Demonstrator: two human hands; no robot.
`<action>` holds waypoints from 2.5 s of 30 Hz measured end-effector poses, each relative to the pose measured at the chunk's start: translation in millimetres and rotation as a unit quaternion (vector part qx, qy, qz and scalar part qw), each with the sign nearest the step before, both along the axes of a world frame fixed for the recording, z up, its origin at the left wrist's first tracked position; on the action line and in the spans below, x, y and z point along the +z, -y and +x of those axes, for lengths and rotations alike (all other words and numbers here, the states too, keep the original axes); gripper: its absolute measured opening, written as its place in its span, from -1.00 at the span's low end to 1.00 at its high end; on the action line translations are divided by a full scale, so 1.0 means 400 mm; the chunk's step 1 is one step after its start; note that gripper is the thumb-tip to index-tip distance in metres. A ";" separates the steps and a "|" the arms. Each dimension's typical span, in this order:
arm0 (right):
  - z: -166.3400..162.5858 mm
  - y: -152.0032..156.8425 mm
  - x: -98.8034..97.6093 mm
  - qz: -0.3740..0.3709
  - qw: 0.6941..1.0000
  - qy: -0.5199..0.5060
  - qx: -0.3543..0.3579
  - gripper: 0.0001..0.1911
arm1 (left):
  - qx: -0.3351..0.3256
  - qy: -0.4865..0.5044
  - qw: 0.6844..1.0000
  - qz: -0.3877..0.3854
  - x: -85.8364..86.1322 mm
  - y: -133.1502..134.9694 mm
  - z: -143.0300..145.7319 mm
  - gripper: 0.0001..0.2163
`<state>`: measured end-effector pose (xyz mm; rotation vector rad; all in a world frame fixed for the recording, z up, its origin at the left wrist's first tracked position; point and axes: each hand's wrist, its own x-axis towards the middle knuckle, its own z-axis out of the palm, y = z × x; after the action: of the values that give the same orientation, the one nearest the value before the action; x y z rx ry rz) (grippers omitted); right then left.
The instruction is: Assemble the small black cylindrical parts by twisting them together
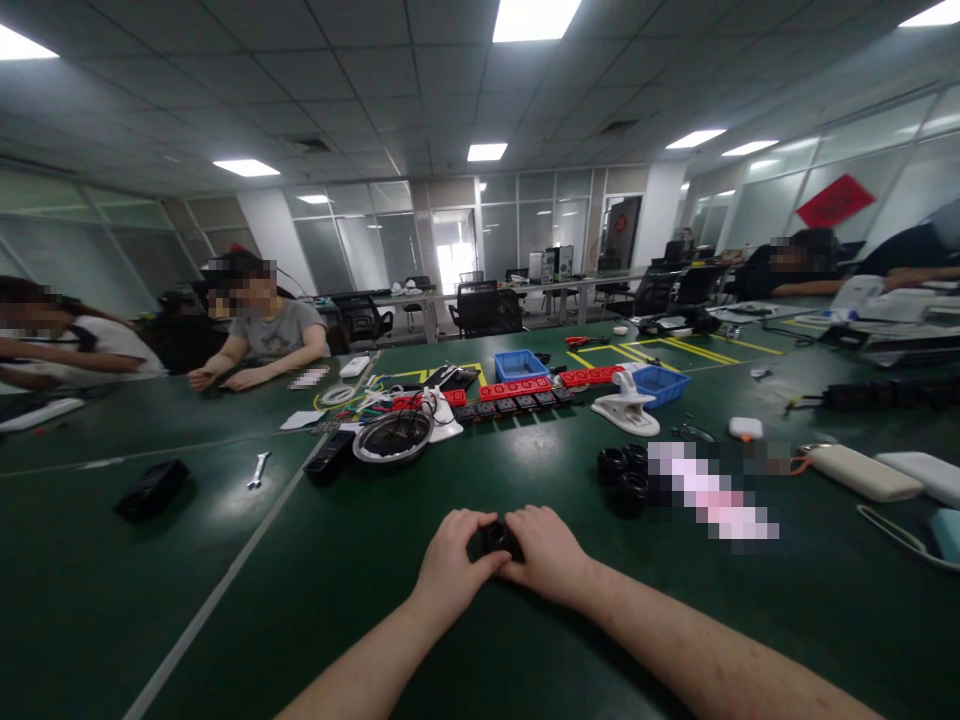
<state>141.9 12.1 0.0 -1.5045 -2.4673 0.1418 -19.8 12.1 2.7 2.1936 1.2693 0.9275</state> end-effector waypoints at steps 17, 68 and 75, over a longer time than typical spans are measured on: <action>0.038 -0.047 -0.013 -0.083 0.986 -0.122 0.075 -0.71 | -0.029 0.012 0.999 -0.016 -0.008 -0.010 0.000 -0.68; 0.004 -0.008 0.002 -0.017 1.000 0.005 -0.002 -0.66 | 0.007 0.011 1.000 -0.021 -0.010 -0.007 0.006 -0.71; -0.002 0.001 0.006 -0.003 1.000 0.019 -0.007 -0.63 | 0.006 0.017 1.000 -0.015 -0.012 -0.005 0.007 -0.71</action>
<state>141.3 11.7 2.6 -1.5415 -2.4867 0.1198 -17.2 13.9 -1.9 2.1408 1.2730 0.9399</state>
